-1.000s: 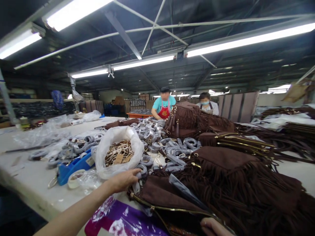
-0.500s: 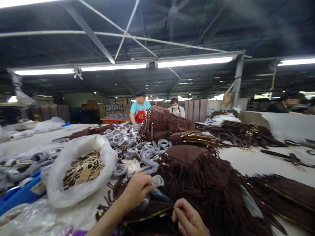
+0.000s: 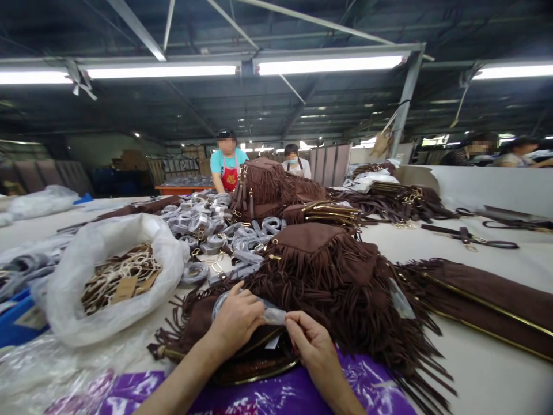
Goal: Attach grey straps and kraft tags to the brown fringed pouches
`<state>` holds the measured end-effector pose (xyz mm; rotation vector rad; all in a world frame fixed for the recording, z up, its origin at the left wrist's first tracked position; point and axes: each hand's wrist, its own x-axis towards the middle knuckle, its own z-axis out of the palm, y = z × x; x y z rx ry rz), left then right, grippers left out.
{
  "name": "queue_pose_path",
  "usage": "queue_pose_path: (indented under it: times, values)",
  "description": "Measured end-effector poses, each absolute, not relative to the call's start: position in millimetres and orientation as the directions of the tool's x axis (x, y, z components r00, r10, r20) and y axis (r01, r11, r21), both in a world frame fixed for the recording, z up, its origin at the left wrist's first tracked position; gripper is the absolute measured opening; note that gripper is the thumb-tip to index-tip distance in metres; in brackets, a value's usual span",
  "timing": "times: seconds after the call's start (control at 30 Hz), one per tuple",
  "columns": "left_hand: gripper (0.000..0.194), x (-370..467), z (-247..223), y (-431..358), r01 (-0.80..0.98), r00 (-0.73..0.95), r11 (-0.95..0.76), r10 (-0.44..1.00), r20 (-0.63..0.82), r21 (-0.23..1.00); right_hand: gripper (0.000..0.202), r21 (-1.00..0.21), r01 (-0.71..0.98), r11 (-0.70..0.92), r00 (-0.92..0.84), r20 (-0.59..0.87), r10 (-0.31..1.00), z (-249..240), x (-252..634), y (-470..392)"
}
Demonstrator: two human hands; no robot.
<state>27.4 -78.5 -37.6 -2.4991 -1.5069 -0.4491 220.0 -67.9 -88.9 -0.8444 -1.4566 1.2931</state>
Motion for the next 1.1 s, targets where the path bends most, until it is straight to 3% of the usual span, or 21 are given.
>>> queue_pose_path:
  times: [0.17,0.47,0.53,0.63,0.67,0.77,0.87,1.1]
  values:
    - [0.019,30,-37,-82,0.874,0.463,-0.485,0.824,0.326,-0.014,0.045,-0.980,-0.092,0.175,-0.228,0.192,0.955,-93,217,-69]
    - [0.018,36,-29,-87,0.864,0.477,-0.500,0.849,0.227,0.055,0.044,-0.976,-0.050,0.212,-0.312,0.217,0.925,-91,221,-69]
    - [0.008,42,-26,-89,0.857,0.473,-0.504,0.852,0.224,0.108,0.043,-0.970,-0.036,0.240,-0.313,0.239,0.919,-90,221,-70]
    - [0.037,56,-25,-89,0.833,0.479,-0.528,0.838,0.259,0.166,0.040,-0.956,-0.046,0.289,-0.321,0.288,0.902,-89,222,-70]
    - [0.039,60,-25,-88,0.826,0.491,-0.541,0.828,0.269,0.159,0.039,-0.955,-0.052,0.292,-0.321,0.293,0.901,-89,223,-70]
    - [0.014,65,-29,-82,0.814,0.538,-0.576,0.797,0.275,0.075,0.040,-0.969,-0.029,0.246,-0.316,0.242,0.917,-91,227,-68]
    - [0.029,56,-34,-79,0.810,0.546,-0.585,0.777,0.314,0.038,0.039,-0.978,-0.002,0.208,-0.338,0.196,0.920,-95,230,-66]
    - [0.012,17,-35,-95,0.800,0.531,-0.590,0.783,0.324,0.114,0.038,-0.970,0.022,0.244,-0.346,0.221,0.912,-91,228,-69]
